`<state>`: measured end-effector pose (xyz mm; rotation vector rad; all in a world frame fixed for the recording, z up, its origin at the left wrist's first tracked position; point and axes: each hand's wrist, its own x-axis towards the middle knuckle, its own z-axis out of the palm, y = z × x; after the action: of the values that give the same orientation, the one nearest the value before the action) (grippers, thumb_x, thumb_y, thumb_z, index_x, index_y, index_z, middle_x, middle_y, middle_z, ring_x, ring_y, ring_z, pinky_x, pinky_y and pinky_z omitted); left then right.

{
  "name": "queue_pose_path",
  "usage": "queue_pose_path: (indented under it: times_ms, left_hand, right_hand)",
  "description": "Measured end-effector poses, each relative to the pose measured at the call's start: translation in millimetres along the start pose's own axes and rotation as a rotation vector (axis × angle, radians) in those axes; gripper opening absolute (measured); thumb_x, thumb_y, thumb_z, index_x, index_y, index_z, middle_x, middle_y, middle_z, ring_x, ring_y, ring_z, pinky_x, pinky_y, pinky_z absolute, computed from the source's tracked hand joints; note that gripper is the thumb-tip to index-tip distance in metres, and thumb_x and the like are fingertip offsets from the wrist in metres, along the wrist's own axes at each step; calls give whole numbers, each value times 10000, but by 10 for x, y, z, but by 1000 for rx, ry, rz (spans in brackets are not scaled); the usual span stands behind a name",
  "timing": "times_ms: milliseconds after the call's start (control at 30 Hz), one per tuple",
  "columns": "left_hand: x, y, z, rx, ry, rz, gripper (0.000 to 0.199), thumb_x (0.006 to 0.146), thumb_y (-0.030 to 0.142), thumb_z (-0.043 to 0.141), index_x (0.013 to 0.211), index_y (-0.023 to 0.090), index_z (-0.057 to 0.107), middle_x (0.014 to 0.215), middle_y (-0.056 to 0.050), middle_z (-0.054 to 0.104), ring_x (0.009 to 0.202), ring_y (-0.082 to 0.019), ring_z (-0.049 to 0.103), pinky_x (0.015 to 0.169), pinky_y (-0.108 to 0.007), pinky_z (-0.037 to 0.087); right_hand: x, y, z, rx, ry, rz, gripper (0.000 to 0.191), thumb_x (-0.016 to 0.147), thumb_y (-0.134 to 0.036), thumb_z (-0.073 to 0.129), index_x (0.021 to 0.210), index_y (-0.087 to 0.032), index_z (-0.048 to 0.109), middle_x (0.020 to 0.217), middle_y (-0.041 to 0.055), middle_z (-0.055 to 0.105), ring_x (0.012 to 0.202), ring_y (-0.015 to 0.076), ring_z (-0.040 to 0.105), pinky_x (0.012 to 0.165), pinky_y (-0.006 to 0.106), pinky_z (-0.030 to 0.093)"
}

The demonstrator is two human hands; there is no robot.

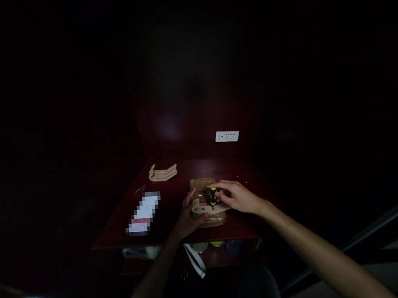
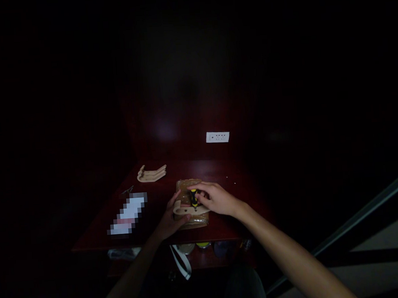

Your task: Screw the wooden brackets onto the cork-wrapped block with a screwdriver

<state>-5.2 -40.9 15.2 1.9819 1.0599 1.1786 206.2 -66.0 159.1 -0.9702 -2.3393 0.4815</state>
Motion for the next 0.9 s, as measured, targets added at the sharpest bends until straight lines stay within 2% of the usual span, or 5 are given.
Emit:
queue_pose_path:
  times_ms: [167, 400, 667, 800, 900]
  left_hand:
    - [-5, 4, -4, -8, -3, 4, 268, 745, 383, 676, 980, 254, 685, 1525, 3, 210, 1392, -299, 204, 1147, -488, 199]
    - [-10, 15, -7, -14, -4, 4, 278, 746, 380, 680, 990, 246, 678, 1523, -3, 221, 1406, -292, 162, 1149, -484, 187]
    - [-3, 20, -3, -60, 0, -37, 289, 727, 381, 699, 976, 235, 688, 1532, -1, 194, 1397, -294, 187, 1152, -467, 182]
    - [-5, 5, -4, -54, 1, -30, 286, 733, 380, 694, 977, 232, 686, 1531, -7, 198, 1398, -299, 186, 1152, -476, 181]
    - [-9, -10, 0, -44, 0, -10, 278, 735, 374, 694, 980, 242, 684, 1530, -2, 201, 1403, -301, 168, 1153, -485, 181]
  right_hand:
    - [23, 11, -32, -10, -16, -37, 338, 901, -203, 470, 1226, -209, 561, 1041, 73, 630, 809, 137, 598, 735, 269, 465]
    - [7, 29, -9, -7, 5, 30, 310, 897, -288, 503, 1179, -188, 583, 950, 66, 623, 687, 123, 589, 642, 251, 478]
    - [12, -41, -36, -61, 65, -75, 297, 921, -259, 454, 1175, -187, 591, 1022, 82, 643, 859, 160, 595, 803, 305, 458]
    - [35, -35, -42, 14, 38, -63, 281, 925, -272, 453, 1155, -197, 596, 941, 53, 637, 720, 126, 578, 668, 250, 461]
    - [48, 25, -6, 60, 62, -27, 235, 904, -302, 501, 1068, -193, 628, 881, 39, 610, 664, 110, 557, 596, 224, 442]
